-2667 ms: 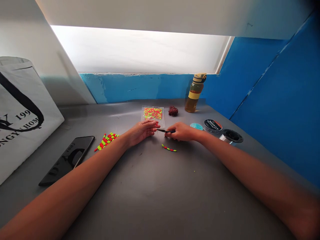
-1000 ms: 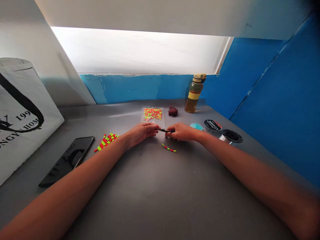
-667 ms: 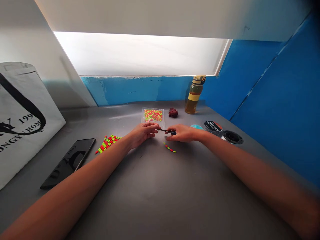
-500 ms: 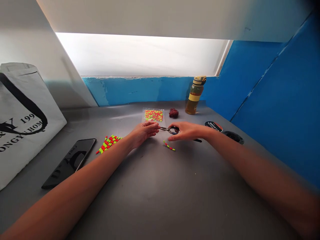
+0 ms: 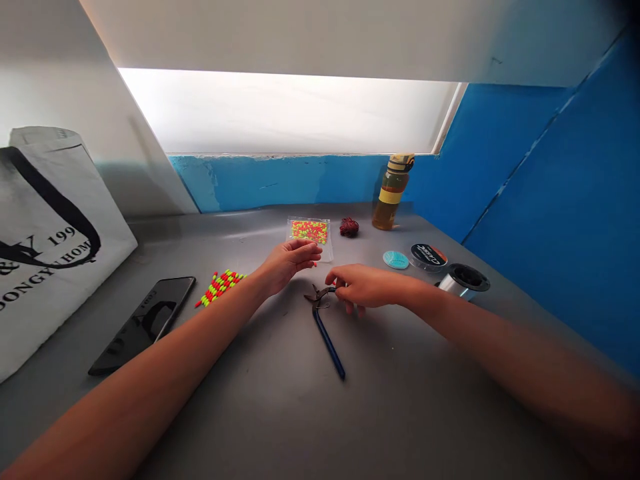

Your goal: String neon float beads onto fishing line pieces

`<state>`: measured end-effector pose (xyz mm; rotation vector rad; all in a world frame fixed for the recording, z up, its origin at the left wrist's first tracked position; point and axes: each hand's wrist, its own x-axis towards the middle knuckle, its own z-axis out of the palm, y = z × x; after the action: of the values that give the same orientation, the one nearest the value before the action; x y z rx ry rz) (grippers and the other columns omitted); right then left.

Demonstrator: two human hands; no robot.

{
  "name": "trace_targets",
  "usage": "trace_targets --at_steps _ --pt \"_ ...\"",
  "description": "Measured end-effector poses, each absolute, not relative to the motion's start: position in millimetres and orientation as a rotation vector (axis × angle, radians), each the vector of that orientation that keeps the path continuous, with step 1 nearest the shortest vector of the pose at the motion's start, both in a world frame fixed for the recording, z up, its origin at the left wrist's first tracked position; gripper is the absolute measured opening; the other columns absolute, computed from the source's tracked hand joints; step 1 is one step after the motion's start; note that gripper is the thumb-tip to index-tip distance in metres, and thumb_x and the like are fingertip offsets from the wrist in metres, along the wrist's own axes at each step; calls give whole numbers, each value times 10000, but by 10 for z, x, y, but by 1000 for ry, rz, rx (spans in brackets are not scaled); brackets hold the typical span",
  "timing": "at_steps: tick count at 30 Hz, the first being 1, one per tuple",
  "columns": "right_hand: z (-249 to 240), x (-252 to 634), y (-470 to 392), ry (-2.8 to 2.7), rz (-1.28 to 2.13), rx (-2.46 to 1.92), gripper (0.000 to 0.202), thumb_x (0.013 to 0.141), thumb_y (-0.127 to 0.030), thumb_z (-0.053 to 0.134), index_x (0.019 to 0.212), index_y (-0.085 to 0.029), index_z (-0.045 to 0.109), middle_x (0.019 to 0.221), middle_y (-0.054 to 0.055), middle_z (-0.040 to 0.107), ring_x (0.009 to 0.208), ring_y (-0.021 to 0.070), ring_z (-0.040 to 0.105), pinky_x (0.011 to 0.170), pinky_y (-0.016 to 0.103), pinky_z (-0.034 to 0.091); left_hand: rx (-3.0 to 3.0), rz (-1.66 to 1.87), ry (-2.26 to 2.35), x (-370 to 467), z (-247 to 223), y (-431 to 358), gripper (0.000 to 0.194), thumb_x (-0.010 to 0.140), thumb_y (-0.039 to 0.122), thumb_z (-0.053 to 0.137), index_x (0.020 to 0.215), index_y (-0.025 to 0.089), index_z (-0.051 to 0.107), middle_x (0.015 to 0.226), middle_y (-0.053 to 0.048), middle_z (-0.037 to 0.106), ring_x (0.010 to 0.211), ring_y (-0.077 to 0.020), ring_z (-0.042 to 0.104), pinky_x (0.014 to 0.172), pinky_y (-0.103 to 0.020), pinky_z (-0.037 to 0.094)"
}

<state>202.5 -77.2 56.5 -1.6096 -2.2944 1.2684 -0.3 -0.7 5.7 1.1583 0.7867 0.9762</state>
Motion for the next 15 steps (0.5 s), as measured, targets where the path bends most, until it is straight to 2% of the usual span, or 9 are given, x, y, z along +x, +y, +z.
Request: trace_targets --at_steps 4,8,10,13,15 --pt "457 2001 -766 -2143 1289 -1626 292 834 -175 543 1120 -193 485 696 35 697 554 205 675 518 288 477 1186 949 749 14 127 -43 293 750 341 807 952 158 698 1077 -116 725 953 -190 672 896 -352 488" --pt "300 1969 -728 -2172 1074 -1626 148 871 -277 547 996 -208 506 667 15 679 456 172 616 468 275 420 1174 933 715 24 174 -76 282 762 336 799 946 158 682 1099 -124 725 934 -184 679 888 -353 490" --pt "262 1971 -683 -2231 942 -1643 154 874 -350 573 925 -209 536 624 2 652 440 158 578 475 277 387 1168 919 709 21 177 -76 276 769 331 794 951 160 675 1096 -121 728 929 -178 681 890 -348 490" --pt "279 2004 -596 -2175 599 -1653 296 865 -487 599 802 -200 568 657 24 644 568 173 588 534 289 367 1166 911 700 9 174 -64 270 778 325 788 955 162 667 1081 -113 734 917 -171 685 881 -336 491" --pt "306 2036 -541 -2018 504 -1591 326 875 -518 591 867 -192 601 772 49 676 691 191 611 592 295 395 1163 916 692 1 179 -57 266 780 322 786 953 161 664 1070 -109 736 904 -168 688 868 -332 492"
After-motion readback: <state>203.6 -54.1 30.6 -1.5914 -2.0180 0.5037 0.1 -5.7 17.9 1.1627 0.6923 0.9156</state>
